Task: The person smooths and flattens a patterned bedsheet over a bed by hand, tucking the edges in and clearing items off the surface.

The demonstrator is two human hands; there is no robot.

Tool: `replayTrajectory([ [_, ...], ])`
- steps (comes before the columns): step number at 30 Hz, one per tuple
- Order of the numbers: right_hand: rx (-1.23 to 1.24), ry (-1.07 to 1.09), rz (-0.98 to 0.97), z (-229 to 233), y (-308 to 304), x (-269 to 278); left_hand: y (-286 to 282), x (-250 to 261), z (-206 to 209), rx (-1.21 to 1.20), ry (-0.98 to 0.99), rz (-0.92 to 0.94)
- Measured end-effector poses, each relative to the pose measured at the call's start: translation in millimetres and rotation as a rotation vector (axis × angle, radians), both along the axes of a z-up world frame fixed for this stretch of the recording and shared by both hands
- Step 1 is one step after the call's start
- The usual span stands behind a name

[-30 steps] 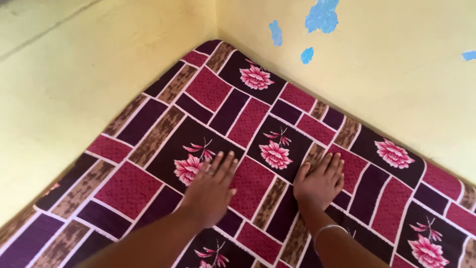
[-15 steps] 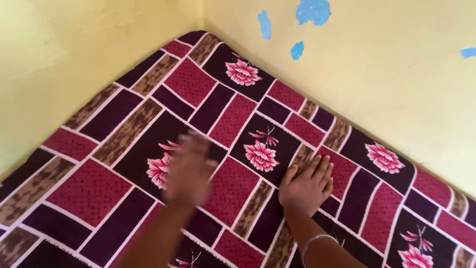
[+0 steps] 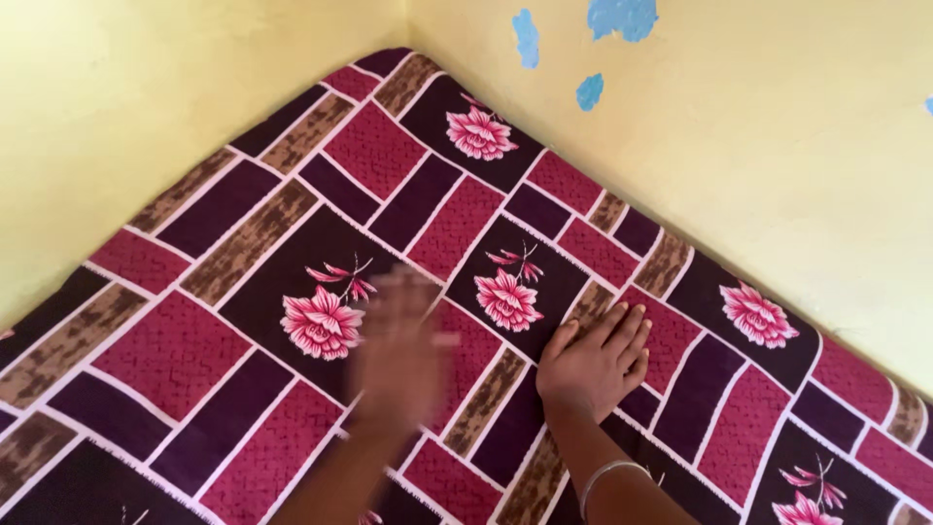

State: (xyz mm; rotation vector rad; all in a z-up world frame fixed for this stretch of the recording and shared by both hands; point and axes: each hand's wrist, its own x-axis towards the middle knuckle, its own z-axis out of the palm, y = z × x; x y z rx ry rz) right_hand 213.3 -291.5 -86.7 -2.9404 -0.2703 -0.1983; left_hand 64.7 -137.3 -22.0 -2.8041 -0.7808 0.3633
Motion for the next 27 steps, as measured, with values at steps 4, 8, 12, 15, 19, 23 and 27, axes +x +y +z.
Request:
replayTrajectory([
  [4, -0.006, 0.034, -0.018, 1, 2, 2, -54, 74, -4, -0.38, -0.357, -0.206],
  [8, -0.03, 0.019, 0.013, -1, 1, 2, -34, 58, -23, -0.412, 0.279, -0.101],
  [12, -0.002, 0.086, 0.001, 4, -3, 0, 63, -51, -62, -0.193, -0.202, 0.24],
  [15, 0.014, 0.079, 0.02, 8, 1, -4, 137, -153, -61, 0.136, -0.326, 0.34],
  [19, 0.013, -0.011, 0.089, 0, -1, -4, 134, -171, -67, 0.118, -0.519, 0.344],
  [23, 0.042, -0.06, 0.128, -5, 0, -2, 37, -57, -70, -0.044, 0.0, 0.243],
  [27, 0.095, -0.115, 0.147, -11, -4, -7, -72, 52, -46, -0.306, -0.321, 0.018],
])
